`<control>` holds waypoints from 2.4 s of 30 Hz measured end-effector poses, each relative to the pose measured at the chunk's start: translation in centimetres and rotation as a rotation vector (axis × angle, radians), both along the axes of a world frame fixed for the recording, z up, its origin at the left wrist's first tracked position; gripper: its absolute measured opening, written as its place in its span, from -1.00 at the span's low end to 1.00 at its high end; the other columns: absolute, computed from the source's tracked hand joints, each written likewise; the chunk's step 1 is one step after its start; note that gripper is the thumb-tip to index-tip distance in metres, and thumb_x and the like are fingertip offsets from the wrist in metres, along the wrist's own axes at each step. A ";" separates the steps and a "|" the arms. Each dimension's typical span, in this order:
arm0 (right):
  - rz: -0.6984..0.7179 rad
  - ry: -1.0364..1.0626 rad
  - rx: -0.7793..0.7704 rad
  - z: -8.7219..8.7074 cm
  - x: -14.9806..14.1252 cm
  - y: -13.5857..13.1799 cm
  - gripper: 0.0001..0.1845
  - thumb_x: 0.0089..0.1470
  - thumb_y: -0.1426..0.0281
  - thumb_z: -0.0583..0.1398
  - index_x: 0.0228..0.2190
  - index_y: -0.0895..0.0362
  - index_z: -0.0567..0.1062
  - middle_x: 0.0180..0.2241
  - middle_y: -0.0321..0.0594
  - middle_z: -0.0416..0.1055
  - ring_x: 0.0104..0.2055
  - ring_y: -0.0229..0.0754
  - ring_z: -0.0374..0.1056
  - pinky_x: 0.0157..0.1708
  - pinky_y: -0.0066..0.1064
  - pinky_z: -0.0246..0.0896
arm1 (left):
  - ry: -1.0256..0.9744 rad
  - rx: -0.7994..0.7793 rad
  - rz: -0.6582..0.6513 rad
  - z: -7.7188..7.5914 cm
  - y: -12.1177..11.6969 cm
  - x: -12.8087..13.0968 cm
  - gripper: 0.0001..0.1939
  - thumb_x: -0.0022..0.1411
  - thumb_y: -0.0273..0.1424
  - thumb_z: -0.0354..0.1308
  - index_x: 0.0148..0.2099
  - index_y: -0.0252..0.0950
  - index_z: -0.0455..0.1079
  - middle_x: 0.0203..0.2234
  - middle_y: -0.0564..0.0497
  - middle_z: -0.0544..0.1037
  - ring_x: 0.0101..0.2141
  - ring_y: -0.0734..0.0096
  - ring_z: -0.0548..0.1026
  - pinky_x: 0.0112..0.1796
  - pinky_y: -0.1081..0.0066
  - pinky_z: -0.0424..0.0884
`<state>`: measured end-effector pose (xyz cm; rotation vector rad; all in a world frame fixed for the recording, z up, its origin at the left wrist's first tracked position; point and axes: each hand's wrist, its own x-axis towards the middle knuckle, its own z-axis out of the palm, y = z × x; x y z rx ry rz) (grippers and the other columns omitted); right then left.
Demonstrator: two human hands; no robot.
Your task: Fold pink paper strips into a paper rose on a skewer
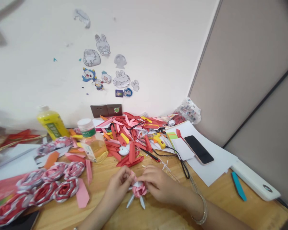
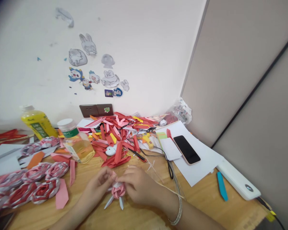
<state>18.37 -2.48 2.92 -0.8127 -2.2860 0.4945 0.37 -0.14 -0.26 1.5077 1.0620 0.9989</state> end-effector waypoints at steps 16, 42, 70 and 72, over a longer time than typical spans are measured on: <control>-0.227 0.215 0.040 0.0 0.5 0.9 -0.75 0.05 0.57 0.08 -0.24 0.10 0.46 -0.27 -0.19 0.41 -0.19 -0.18 0.25 -0.15 -0.29 0.14 | -0.171 0.022 0.112 0.0 0.3 0.0 -0.67 0.01 -0.12 0.18 -0.47 -0.27 0.25 -0.65 0.15 0.43 -0.56 0.47 0.43 -0.47 0.49 0.36; -0.281 0.869 -0.773 -2.0 0.8 2.9 -0.68 -0.11 0.18 0.25 -0.43 0.15 0.33 -0.55 -0.37 0.31 -0.51 -0.30 0.28 -0.46 -0.47 0.18 | 0.125 0.291 -0.017 -0.4 -0.3 0.2 -0.82 0.12 -0.29 0.09 -0.43 -0.26 0.42 -0.38 -0.07 0.58 -0.31 0.29 0.52 -0.26 0.39 0.43; -0.345 0.412 -0.240 -1.9 -0.9 -0.1 -0.87 -0.09 0.49 0.20 -0.39 0.11 0.42 -0.38 -0.29 0.40 -0.30 -0.22 0.31 -0.30 -0.44 0.18 | 0.067 0.322 0.146 2.2 -2.1 1.1 -0.92 -0.01 -0.35 0.19 -0.40 -0.22 0.45 -0.47 -0.01 0.55 -0.39 0.30 0.49 -0.31 0.41 0.41; -0.335 0.396 -0.178 -1.7 -0.8 -0.2 -0.91 -0.06 0.47 0.20 -0.40 0.11 0.41 -0.38 -0.28 0.40 -0.30 -0.22 0.31 -0.29 -0.44 0.17 | 0.062 0.359 0.150 2.1 -2.3 1.1 -0.93 -0.01 -0.34 0.20 -0.40 -0.20 0.46 -0.46 -0.01 0.54 -0.39 0.30 0.48 -0.33 0.43 0.41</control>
